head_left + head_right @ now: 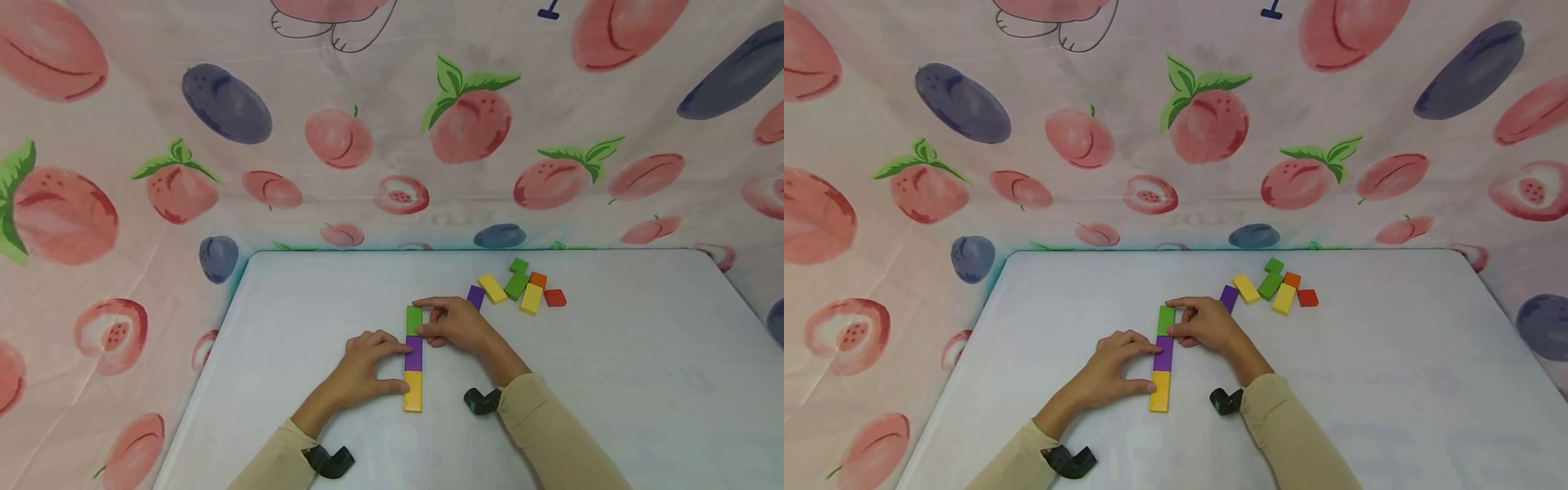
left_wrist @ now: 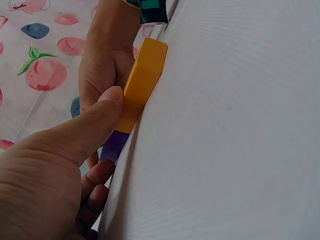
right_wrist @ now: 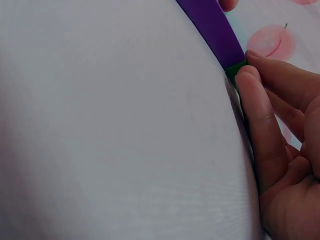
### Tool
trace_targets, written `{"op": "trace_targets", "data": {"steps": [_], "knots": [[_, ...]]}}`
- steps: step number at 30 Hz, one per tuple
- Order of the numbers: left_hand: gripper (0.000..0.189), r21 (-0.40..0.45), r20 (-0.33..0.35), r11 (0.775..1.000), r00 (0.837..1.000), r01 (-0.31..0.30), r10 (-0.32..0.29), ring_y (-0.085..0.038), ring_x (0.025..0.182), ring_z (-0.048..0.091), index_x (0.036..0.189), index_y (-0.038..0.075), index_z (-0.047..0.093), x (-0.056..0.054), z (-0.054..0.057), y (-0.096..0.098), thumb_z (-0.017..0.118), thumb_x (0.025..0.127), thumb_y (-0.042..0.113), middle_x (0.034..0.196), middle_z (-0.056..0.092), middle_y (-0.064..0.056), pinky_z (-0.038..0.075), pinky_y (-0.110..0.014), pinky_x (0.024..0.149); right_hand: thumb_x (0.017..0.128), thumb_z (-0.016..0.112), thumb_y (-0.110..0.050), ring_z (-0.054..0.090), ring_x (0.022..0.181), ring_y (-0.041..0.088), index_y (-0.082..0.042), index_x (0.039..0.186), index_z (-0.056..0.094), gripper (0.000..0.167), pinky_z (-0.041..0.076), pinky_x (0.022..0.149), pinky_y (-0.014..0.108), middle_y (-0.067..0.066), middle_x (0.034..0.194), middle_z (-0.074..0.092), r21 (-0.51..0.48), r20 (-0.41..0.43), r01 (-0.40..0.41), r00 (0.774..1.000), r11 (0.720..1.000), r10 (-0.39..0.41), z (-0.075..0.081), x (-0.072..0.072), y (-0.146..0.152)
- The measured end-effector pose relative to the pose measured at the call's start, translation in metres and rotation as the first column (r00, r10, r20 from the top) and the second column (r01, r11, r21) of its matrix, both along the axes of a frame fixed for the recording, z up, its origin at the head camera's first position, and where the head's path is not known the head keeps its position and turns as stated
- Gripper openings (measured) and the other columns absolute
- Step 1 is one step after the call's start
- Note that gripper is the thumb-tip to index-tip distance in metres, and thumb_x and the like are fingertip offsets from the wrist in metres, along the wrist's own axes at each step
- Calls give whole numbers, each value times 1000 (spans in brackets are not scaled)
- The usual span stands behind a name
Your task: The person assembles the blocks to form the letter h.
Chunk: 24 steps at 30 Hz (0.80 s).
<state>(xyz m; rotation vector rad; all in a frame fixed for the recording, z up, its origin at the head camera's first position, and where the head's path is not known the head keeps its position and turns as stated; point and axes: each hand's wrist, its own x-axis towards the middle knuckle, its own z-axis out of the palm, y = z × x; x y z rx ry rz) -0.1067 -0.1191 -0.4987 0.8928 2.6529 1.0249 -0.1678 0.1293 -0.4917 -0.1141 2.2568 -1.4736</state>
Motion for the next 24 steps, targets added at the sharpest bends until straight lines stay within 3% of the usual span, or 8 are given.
{"op": "trace_targets", "data": {"steps": [17, 24], "knots": [[58, -15, 10, 1000, 1000, -9, 9, -11, 117, 49, 133, 33, 67, 0, -3, -1, 84, 80, 50, 119, 58, 14, 28, -50, 106, 82, 86, -17, 70, 67, 18, -22, 135, 66, 56, 61, 66, 33, 8, 90, 62, -32, 20, 26, 999, 999, -26, 1, 0, 0], [57, -2, -16, 1000, 1000, -1, 1, -11, 115, 49, 132, 31, 67, 0, -3, 0, 84, 80, 50, 118, 59, 13, 30, -51, 103, 81, 87, -17, 70, 67, 17, -20, 131, 67, 54, 61, 66, 33, 7, 91, 62, -27, 21, 35, 999, 999, -34, 0, -2, 0]]}}
